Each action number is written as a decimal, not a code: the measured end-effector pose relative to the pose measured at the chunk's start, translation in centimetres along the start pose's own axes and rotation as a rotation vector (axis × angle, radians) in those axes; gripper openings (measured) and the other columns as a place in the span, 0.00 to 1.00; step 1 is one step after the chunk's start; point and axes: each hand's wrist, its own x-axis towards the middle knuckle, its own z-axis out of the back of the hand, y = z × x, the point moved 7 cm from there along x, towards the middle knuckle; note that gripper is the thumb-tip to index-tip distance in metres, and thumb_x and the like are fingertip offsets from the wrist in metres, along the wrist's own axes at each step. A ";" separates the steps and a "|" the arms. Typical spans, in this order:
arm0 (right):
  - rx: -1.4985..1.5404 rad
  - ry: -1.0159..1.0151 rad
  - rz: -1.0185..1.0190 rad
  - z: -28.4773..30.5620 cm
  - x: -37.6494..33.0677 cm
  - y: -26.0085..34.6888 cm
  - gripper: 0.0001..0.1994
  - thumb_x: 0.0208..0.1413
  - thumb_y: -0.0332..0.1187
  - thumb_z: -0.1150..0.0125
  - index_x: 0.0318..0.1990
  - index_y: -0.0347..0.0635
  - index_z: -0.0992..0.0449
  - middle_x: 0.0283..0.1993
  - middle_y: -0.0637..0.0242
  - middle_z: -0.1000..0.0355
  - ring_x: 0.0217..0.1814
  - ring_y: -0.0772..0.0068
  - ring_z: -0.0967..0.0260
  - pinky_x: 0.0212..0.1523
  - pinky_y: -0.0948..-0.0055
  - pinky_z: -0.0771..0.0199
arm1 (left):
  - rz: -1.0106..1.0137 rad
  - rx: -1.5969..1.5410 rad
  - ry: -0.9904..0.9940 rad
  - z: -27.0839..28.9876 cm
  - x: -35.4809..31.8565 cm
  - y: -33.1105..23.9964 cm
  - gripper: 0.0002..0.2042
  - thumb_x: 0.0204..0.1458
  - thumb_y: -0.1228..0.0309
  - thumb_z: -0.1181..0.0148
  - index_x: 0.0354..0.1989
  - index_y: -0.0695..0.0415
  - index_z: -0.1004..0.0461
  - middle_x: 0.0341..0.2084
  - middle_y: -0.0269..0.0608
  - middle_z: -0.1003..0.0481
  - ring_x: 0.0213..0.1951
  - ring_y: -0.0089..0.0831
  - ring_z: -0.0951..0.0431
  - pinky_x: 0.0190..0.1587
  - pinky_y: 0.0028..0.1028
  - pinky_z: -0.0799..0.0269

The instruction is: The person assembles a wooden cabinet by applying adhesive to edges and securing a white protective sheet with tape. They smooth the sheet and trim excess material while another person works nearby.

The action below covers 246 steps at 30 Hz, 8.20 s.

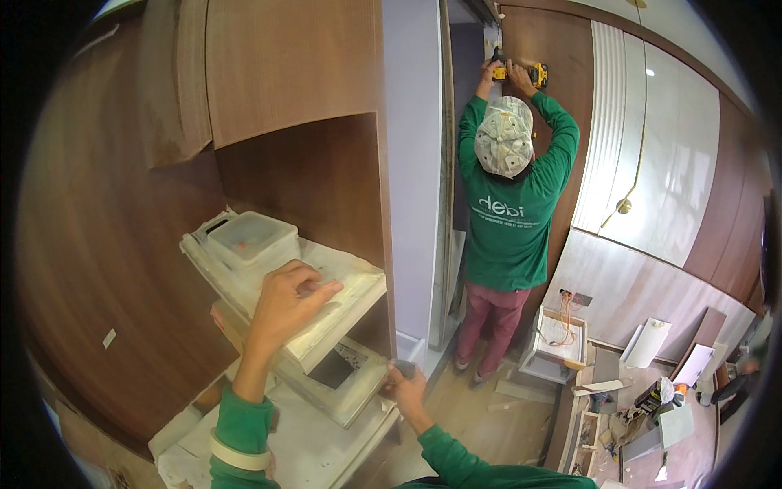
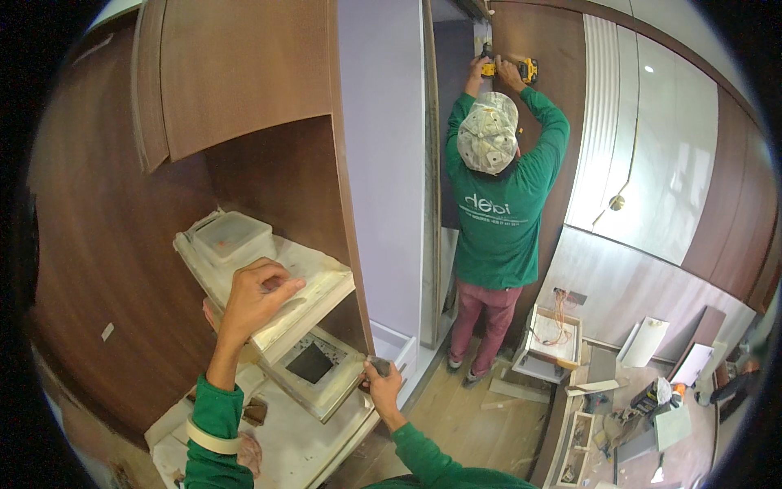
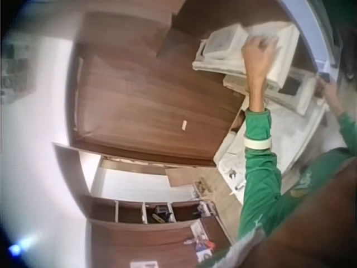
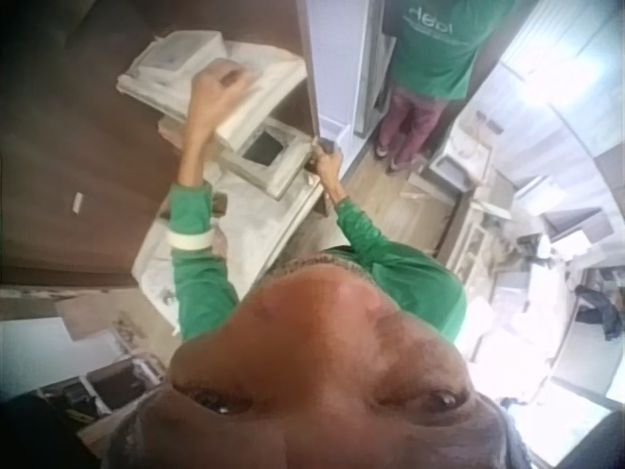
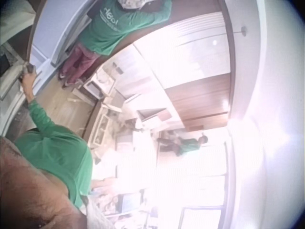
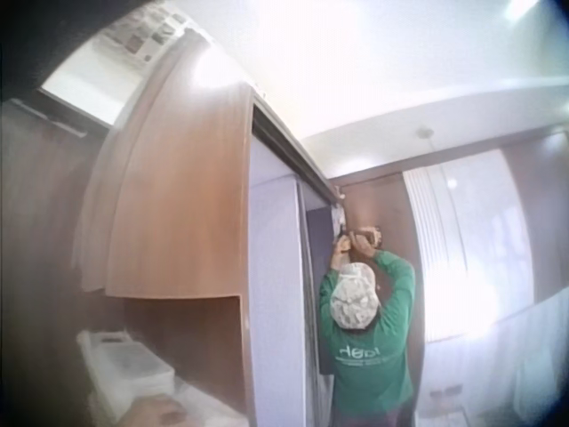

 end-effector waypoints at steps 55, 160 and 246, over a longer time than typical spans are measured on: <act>-0.266 0.079 0.422 -5.6 6.0 13.8 0.16 0.52 0.36 0.23 0.39 0.33 0.22 0.32 0.66 0.21 0.29 0.82 0.29 0.31 0.79 0.30 | -0.039 0.188 -0.023 -0.3 -0.7 1.9 0.16 0.54 0.59 0.28 0.34 0.63 0.16 0.29 0.38 0.19 0.33 0.24 0.22 0.40 0.26 0.27; -0.489 -0.086 0.469 -1.7 3.0 5.2 0.12 0.59 0.37 0.31 0.39 0.36 0.22 0.28 0.60 0.24 0.29 0.71 0.28 0.33 0.68 0.27 | -0.085 0.092 -0.082 0.1 -0.2 0.6 0.15 0.46 0.67 0.26 0.31 0.69 0.20 0.28 0.49 0.22 0.30 0.36 0.21 0.34 0.31 0.27; -0.127 0.013 -0.329 15.9 -7.9 -4.1 0.14 0.57 0.33 0.45 0.46 0.33 0.25 0.29 0.66 0.32 0.20 0.76 0.38 0.18 0.76 0.42 | 0.483 -0.241 0.131 -21.7 -12.9 16.7 0.11 0.55 0.67 0.34 0.37 0.63 0.17 0.27 0.44 0.18 0.30 0.30 0.19 0.37 0.29 0.25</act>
